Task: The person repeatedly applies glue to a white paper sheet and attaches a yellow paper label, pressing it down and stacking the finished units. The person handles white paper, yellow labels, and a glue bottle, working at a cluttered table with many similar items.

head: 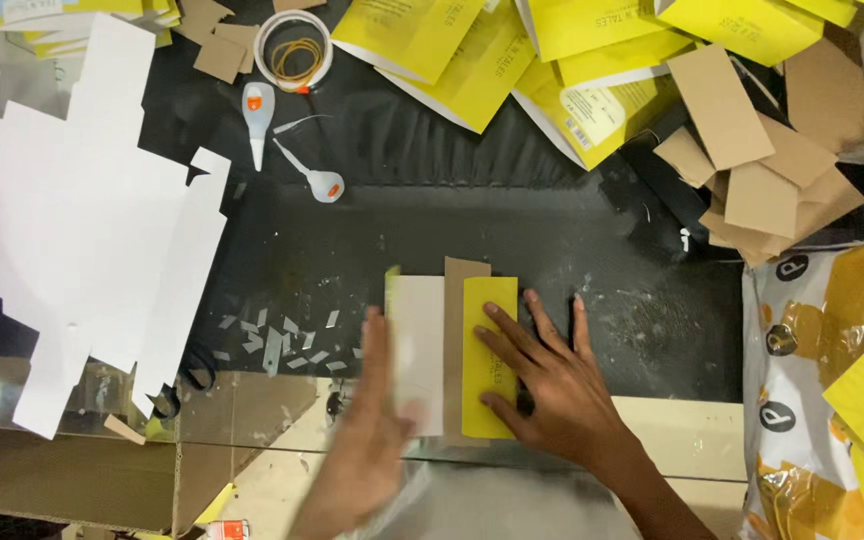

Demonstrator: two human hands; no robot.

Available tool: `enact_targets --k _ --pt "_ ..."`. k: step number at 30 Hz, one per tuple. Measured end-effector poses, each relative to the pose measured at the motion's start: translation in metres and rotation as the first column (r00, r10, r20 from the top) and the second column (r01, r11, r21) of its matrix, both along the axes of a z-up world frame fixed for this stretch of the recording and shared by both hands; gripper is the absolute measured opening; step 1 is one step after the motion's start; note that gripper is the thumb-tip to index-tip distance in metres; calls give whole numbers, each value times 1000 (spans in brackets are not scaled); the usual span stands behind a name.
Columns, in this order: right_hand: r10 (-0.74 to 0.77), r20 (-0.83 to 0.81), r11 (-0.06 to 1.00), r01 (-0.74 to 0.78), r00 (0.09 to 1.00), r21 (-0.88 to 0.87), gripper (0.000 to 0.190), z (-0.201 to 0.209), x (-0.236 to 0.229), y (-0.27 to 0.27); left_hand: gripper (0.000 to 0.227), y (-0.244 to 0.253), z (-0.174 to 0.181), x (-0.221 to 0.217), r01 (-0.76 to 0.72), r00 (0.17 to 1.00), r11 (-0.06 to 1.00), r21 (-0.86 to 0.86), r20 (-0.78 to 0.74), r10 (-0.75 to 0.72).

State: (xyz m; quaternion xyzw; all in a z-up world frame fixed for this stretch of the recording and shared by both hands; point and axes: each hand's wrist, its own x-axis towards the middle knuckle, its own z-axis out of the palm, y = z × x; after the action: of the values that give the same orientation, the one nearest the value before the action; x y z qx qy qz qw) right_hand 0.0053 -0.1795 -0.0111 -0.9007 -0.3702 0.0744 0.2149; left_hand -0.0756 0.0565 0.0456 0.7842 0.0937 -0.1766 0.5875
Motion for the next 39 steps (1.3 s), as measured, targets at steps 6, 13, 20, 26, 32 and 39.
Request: enact_targets --k 6,13,20,26,32,39 --pt "-37 -68 999 37 997 -2 70 6 11 3 60 78 51 51 -522 820 824 220 394 415" --pt "-38 -44 999 39 998 13 73 12 21 8 67 112 -31 146 -364 893 889 279 374 248" --pt "-38 -94 997 44 995 67 68 14 25 4 22 90 -1 146 -251 899 943 217 414 145" --pt "-8 -80 996 15 997 83 66 15 39 6 39 83 51 76 -335 839 871 360 535 102" --pt "20 -105 995 -10 994 100 66 18 58 10 29 87 13 30 -107 926 969 222 377 16" --pt "61 -106 997 -57 992 45 72 15 65 10 21 60 -35 26 -34 964 972 231 263 -28"
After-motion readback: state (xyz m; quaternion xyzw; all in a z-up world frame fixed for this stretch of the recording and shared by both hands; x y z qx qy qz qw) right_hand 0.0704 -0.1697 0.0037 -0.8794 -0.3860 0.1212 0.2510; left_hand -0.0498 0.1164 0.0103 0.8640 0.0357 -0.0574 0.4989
